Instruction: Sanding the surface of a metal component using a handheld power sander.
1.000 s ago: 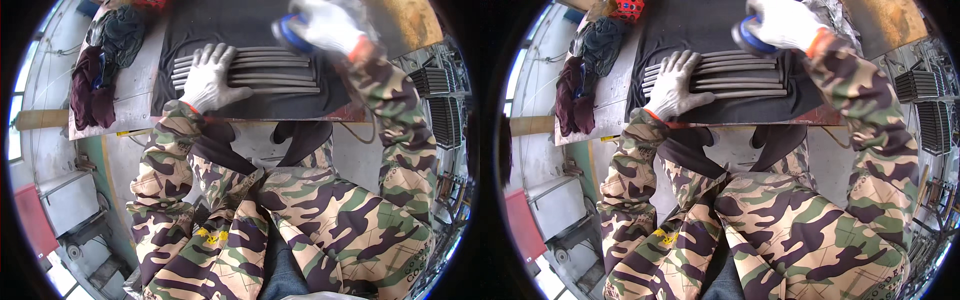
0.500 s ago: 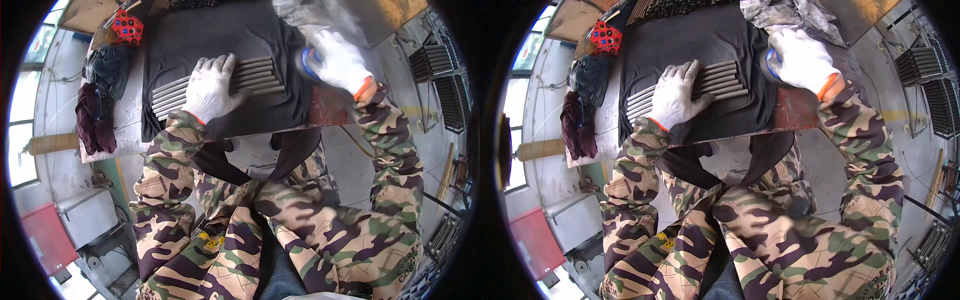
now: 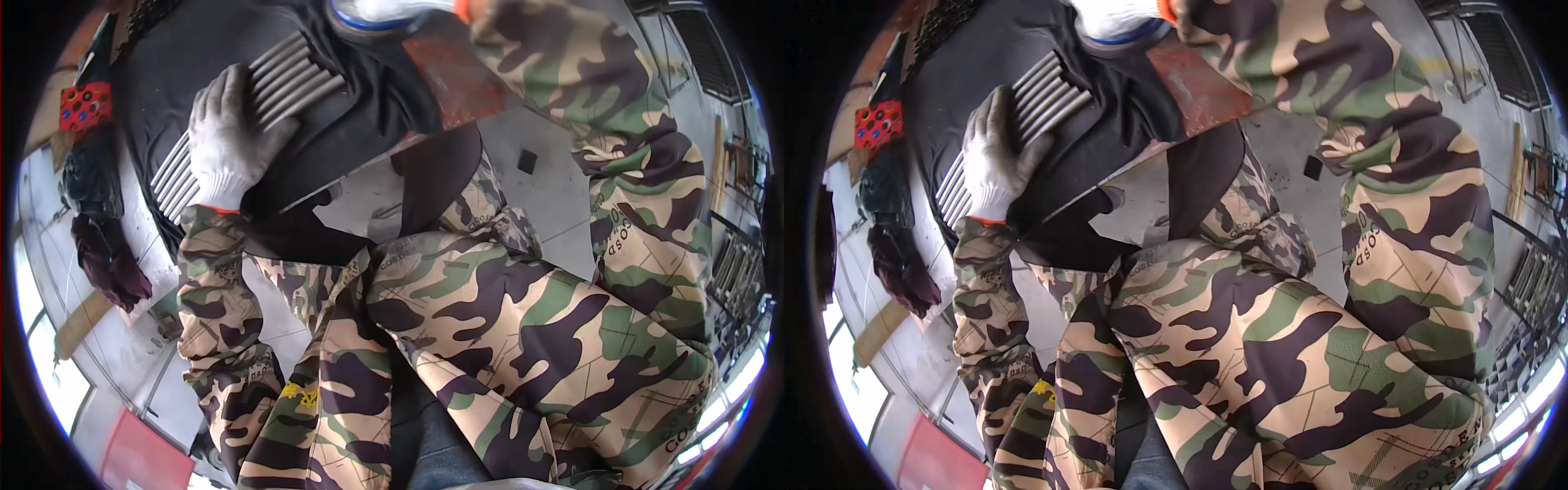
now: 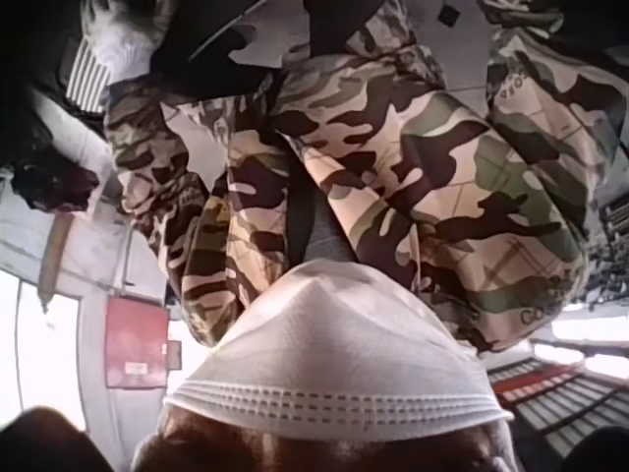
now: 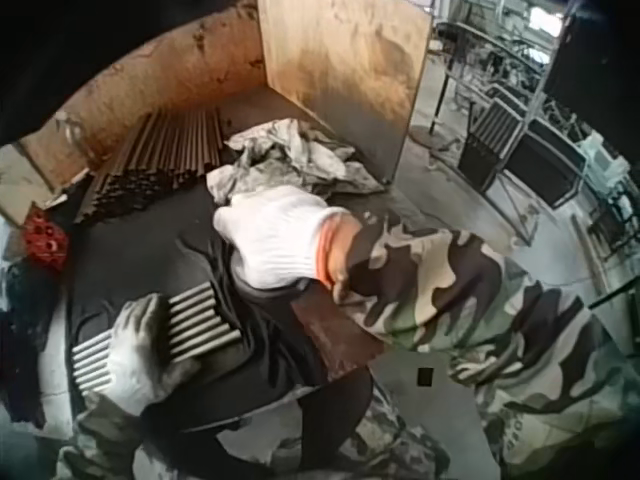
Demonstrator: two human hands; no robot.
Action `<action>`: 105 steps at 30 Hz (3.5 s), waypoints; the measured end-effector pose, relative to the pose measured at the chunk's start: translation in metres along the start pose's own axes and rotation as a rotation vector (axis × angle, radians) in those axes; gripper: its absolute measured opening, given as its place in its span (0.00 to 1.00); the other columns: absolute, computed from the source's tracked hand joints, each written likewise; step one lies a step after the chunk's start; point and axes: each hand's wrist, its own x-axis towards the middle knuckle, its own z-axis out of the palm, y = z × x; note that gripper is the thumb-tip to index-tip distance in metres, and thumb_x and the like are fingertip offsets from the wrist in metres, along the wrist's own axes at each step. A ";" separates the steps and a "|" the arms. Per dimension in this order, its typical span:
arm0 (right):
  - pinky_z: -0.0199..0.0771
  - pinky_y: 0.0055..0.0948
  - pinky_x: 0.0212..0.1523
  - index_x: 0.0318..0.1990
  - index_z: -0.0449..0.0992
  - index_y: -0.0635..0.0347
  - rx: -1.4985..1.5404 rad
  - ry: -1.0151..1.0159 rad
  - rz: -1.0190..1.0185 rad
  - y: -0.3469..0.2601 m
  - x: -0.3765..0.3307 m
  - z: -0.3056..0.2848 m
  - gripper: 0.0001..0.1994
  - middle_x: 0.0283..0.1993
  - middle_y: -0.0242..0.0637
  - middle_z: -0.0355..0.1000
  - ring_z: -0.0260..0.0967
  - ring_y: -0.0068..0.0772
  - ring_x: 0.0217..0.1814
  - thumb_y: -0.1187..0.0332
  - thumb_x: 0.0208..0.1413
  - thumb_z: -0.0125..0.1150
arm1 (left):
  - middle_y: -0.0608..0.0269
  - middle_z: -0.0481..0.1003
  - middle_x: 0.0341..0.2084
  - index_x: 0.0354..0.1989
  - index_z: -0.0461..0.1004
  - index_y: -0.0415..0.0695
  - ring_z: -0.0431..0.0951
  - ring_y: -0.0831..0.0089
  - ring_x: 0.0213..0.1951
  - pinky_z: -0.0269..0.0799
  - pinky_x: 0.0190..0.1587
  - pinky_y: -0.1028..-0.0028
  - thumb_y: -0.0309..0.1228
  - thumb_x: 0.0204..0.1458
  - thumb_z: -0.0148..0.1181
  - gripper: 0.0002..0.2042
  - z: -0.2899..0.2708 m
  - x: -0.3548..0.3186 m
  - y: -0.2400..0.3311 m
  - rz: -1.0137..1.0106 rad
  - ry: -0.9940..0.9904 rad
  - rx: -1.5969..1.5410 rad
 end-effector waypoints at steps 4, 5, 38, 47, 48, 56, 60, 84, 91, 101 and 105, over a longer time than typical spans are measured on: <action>0.79 0.50 0.45 0.39 0.81 0.65 -0.033 -0.115 0.012 0.006 0.002 -0.007 0.15 0.34 0.57 0.79 0.79 0.61 0.44 0.63 0.46 0.63 | 0.41 0.75 0.58 0.65 0.69 0.35 0.73 0.41 0.59 0.67 0.64 0.50 0.55 0.46 0.72 0.43 0.009 0.008 0.004 0.064 0.034 -0.041; 0.79 0.50 0.45 0.39 0.81 0.65 -0.035 -0.106 0.013 0.009 0.000 -0.005 0.15 0.34 0.57 0.79 0.79 0.61 0.44 0.63 0.46 0.63 | 0.41 0.75 0.58 0.65 0.69 0.35 0.73 0.41 0.59 0.67 0.64 0.50 0.55 0.47 0.72 0.43 0.012 0.010 0.007 0.065 0.033 -0.038; 0.71 0.48 0.61 0.54 0.77 0.55 -0.052 0.299 -0.162 -0.008 0.009 0.028 0.24 0.55 0.42 0.76 0.71 0.50 0.60 0.61 0.48 0.70 | 0.42 0.62 0.69 0.70 0.63 0.38 0.54 0.36 0.72 0.52 0.74 0.46 0.55 0.35 0.77 0.54 -0.026 -0.080 -0.064 -0.372 -0.046 -0.044; 0.76 0.53 0.57 0.59 0.74 0.53 -0.248 -0.045 0.335 0.060 0.009 0.023 0.26 0.57 0.56 0.73 0.73 0.63 0.58 0.49 0.58 0.61 | 0.41 0.69 0.64 0.65 0.67 0.35 0.63 0.42 0.68 0.55 0.71 0.48 0.50 0.53 0.66 0.38 -0.008 -0.082 -0.072 -0.227 0.087 0.069; 0.76 0.53 0.57 0.58 0.75 0.54 -0.267 -0.116 0.328 0.064 0.015 0.024 0.25 0.55 0.58 0.74 0.74 0.64 0.56 0.49 0.59 0.60 | 0.43 0.71 0.60 0.61 0.69 0.34 0.66 0.44 0.64 0.59 0.67 0.50 0.47 0.52 0.66 0.34 -0.006 -0.081 -0.072 -0.249 0.106 0.029; 0.79 0.46 0.52 0.50 0.78 0.51 -0.241 -0.025 0.245 0.007 -0.013 -0.054 0.17 0.46 0.45 0.76 0.78 0.55 0.49 0.52 0.60 0.61 | 0.40 0.67 0.64 0.65 0.67 0.36 0.63 0.41 0.68 0.55 0.71 0.48 0.45 0.61 0.59 0.29 0.007 -0.069 -0.068 -0.356 0.132 -0.015; 0.80 0.44 0.41 0.44 0.77 0.50 -0.140 0.051 -0.018 -0.043 -0.005 -0.021 0.11 0.41 0.43 0.75 0.78 0.51 0.40 0.59 0.57 0.64 | 0.40 0.68 0.64 0.65 0.69 0.38 0.64 0.41 0.68 0.56 0.71 0.48 0.47 0.62 0.58 0.30 0.009 -0.066 -0.069 -0.371 0.096 0.005; 0.79 0.52 0.41 0.43 0.75 0.54 -0.179 -0.196 -0.268 -0.095 0.043 0.053 0.11 0.37 0.48 0.71 0.75 0.55 0.40 0.60 0.57 0.59 | 0.45 0.67 0.67 0.67 0.68 0.42 0.61 0.47 0.71 0.52 0.74 0.52 0.47 0.64 0.55 0.28 0.022 -0.060 -0.045 -0.499 0.123 0.135; 0.79 0.54 0.44 0.46 0.76 0.54 -0.243 -0.223 -0.178 -0.102 0.071 0.067 0.13 0.43 0.49 0.73 0.76 0.54 0.45 0.58 0.58 0.57 | 0.38 0.67 0.66 0.65 0.69 0.35 0.62 0.42 0.71 0.50 0.75 0.48 0.47 0.60 0.57 0.32 0.015 -0.065 -0.039 -0.553 0.142 -0.017; 0.78 0.51 0.44 0.44 0.76 0.53 -0.239 -0.214 -0.178 -0.114 0.079 0.071 0.11 0.41 0.47 0.73 0.75 0.54 0.44 0.59 0.59 0.59 | 0.45 0.66 0.68 0.69 0.67 0.41 0.61 0.47 0.71 0.52 0.73 0.51 0.44 0.64 0.53 0.28 0.025 -0.070 -0.043 -0.465 0.099 0.171; 0.78 0.51 0.46 0.43 0.76 0.53 -0.150 -0.247 -0.246 -0.126 0.060 0.059 0.11 0.41 0.48 0.73 0.75 0.54 0.44 0.59 0.59 0.58 | 0.45 0.66 0.68 0.69 0.67 0.41 0.61 0.47 0.71 0.51 0.73 0.51 0.43 0.65 0.52 0.27 0.030 -0.064 -0.045 -0.489 0.110 0.193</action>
